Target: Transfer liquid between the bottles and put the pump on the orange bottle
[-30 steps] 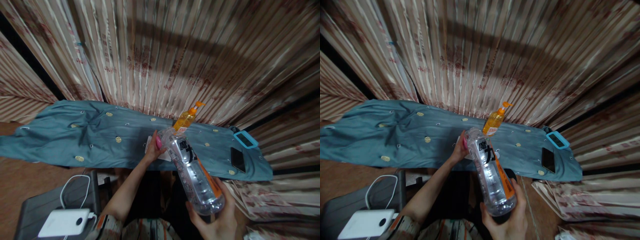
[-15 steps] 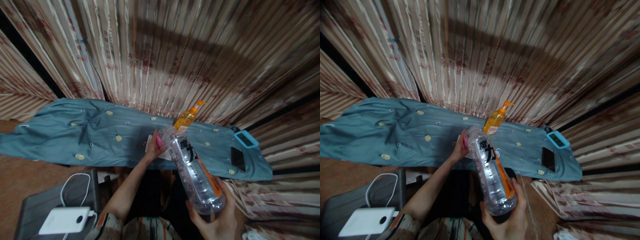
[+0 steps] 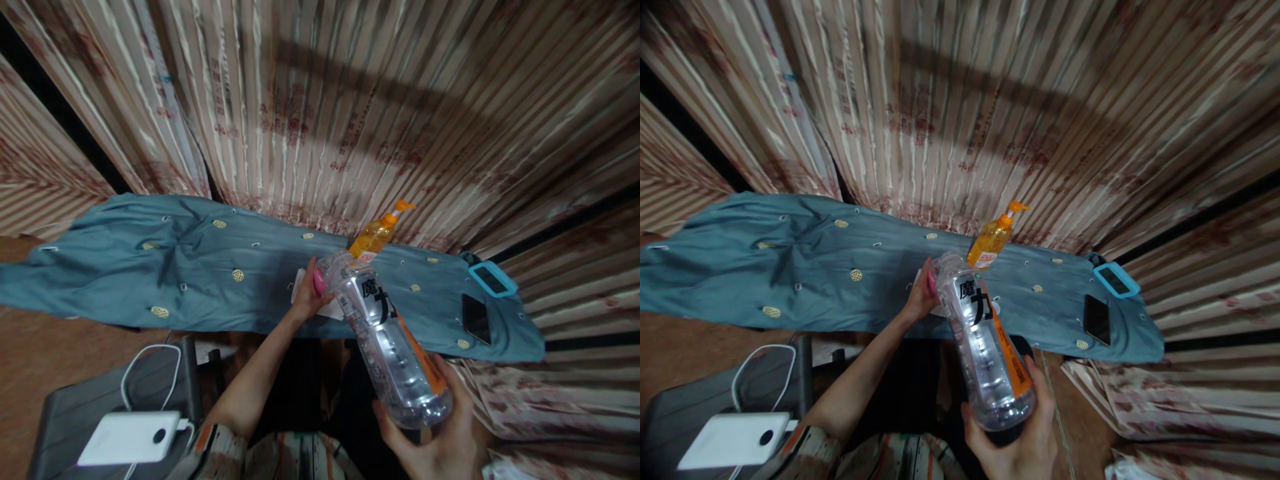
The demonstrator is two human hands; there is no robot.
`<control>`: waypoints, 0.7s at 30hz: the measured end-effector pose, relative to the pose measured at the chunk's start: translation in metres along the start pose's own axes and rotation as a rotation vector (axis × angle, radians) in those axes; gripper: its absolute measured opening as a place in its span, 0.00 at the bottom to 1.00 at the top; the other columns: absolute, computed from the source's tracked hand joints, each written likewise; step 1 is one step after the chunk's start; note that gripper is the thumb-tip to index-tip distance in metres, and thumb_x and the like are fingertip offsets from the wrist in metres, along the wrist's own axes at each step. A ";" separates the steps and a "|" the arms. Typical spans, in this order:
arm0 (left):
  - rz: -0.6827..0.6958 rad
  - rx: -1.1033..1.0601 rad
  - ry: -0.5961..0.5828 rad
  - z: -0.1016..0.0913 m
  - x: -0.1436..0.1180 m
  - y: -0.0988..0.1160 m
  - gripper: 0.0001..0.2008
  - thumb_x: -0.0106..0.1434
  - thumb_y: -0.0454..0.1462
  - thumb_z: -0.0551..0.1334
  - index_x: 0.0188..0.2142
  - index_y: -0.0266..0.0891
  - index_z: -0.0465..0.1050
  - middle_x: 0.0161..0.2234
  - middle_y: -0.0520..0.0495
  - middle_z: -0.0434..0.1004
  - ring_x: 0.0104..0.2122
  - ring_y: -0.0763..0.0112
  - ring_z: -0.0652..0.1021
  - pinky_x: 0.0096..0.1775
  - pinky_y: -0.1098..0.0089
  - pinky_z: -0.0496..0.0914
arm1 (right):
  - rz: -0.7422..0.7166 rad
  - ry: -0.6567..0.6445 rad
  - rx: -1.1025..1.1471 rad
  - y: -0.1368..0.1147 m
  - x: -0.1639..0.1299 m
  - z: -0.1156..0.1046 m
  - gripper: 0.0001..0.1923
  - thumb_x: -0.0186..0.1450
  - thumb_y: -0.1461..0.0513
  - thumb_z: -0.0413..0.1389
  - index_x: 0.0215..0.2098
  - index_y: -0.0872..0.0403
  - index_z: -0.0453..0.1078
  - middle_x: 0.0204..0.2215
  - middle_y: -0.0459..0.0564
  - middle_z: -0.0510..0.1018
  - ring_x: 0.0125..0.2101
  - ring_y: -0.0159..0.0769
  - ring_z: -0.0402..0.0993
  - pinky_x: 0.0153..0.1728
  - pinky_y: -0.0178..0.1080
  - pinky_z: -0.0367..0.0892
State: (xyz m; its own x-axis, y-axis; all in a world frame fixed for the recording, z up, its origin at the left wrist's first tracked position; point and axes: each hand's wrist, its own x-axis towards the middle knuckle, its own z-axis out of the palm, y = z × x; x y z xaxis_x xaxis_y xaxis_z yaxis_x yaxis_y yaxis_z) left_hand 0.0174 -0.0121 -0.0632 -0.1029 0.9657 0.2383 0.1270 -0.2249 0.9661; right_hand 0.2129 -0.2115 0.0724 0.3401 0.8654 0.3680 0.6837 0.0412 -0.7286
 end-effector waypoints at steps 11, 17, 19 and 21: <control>-0.013 0.016 -0.016 -0.004 -0.001 0.008 0.59 0.46 0.39 0.76 0.69 0.39 0.42 0.66 0.33 0.59 0.65 0.48 0.65 0.67 0.50 0.58 | -0.006 -0.004 -0.028 -0.007 0.003 -0.002 0.51 0.49 0.45 0.66 0.65 0.54 0.57 0.58 0.62 0.70 0.55 0.57 0.71 0.48 0.53 0.71; -0.015 -0.005 -0.006 -0.002 0.000 0.002 0.59 0.46 0.38 0.76 0.69 0.41 0.42 0.67 0.34 0.58 0.66 0.48 0.63 0.67 0.50 0.57 | -0.057 0.042 -0.088 -0.019 0.007 -0.003 0.51 0.50 0.41 0.64 0.64 0.57 0.58 0.57 0.64 0.70 0.57 0.62 0.68 0.54 0.59 0.65; -0.004 -0.014 0.002 0.000 0.000 -0.001 0.59 0.45 0.39 0.76 0.69 0.42 0.43 0.67 0.35 0.57 0.67 0.49 0.62 0.67 0.50 0.56 | -0.057 0.052 -0.103 -0.019 0.008 -0.003 0.52 0.49 0.41 0.64 0.64 0.57 0.59 0.55 0.65 0.71 0.56 0.62 0.69 0.52 0.60 0.66; 0.005 -0.022 0.008 0.001 0.000 -0.004 0.59 0.45 0.39 0.76 0.69 0.43 0.42 0.67 0.35 0.57 0.67 0.49 0.62 0.68 0.49 0.55 | -0.062 0.056 -0.109 -0.016 0.007 -0.002 0.52 0.49 0.42 0.65 0.64 0.57 0.58 0.55 0.64 0.72 0.54 0.61 0.71 0.50 0.59 0.68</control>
State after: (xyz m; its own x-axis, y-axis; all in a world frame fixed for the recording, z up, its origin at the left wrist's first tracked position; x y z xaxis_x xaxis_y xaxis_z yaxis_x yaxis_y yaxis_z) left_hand 0.0175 -0.0109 -0.0667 -0.1103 0.9635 0.2439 0.1060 -0.2326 0.9668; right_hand 0.2056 -0.2072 0.0881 0.3287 0.8334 0.4443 0.7693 0.0365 -0.6378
